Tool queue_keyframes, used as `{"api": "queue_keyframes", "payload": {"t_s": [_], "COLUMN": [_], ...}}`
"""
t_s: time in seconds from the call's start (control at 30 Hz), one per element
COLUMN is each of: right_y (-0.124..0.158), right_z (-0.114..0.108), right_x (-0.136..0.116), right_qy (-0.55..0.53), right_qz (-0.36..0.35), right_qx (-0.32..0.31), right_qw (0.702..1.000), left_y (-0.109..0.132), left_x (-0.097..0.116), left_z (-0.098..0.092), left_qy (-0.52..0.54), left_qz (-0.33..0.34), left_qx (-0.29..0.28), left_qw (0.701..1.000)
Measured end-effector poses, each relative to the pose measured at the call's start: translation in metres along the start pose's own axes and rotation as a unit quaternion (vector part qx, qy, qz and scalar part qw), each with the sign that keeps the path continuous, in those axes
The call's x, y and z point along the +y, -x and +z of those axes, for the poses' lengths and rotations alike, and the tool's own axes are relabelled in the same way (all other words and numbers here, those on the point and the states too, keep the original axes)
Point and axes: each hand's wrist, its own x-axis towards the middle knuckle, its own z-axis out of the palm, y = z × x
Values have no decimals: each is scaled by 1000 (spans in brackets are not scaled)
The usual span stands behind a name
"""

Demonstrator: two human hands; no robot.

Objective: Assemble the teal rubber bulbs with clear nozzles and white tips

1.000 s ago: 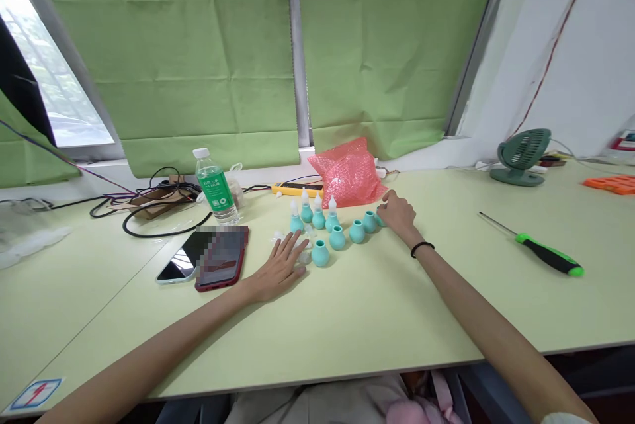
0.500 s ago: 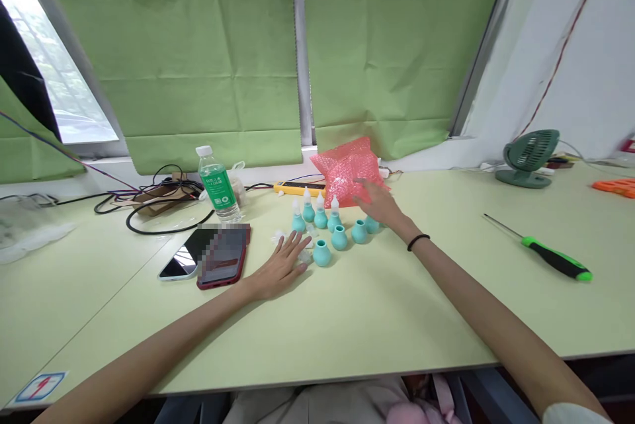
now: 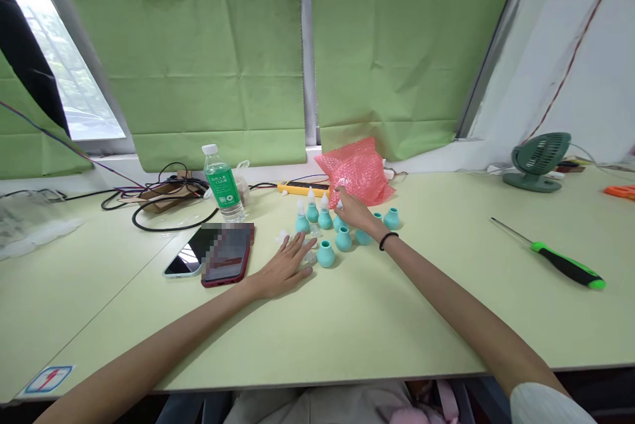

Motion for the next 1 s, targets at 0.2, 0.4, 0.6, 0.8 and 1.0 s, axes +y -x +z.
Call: {"api": "queue_keyframes", "payload": {"t_s": [0.2,0.4,0.6,0.8,1.0], "right_y": [16,68,117,118,119], "right_z": [-21,-24,13,19,19], "right_x": [-23,-59,-74,-75,-79], "right_qy": [-130,-221,-119,-93,-107], "right_qz": [3,-66,-246,-197,-185], "right_qx": [247,310,91,61,-2], "right_qw": [960,922,958,974,977], "left_y": [2,3,1,0,5], "left_x": [1,-3,-9,-7,4], "left_z": [-1,-3,-1,0,-9], "left_qy": [9,66,133,148,165], "left_qz": [3,-17,-33,-22,-7], "left_qx": [19,37,49,85,158], "left_qw": [1000,997,989,985,974]}}
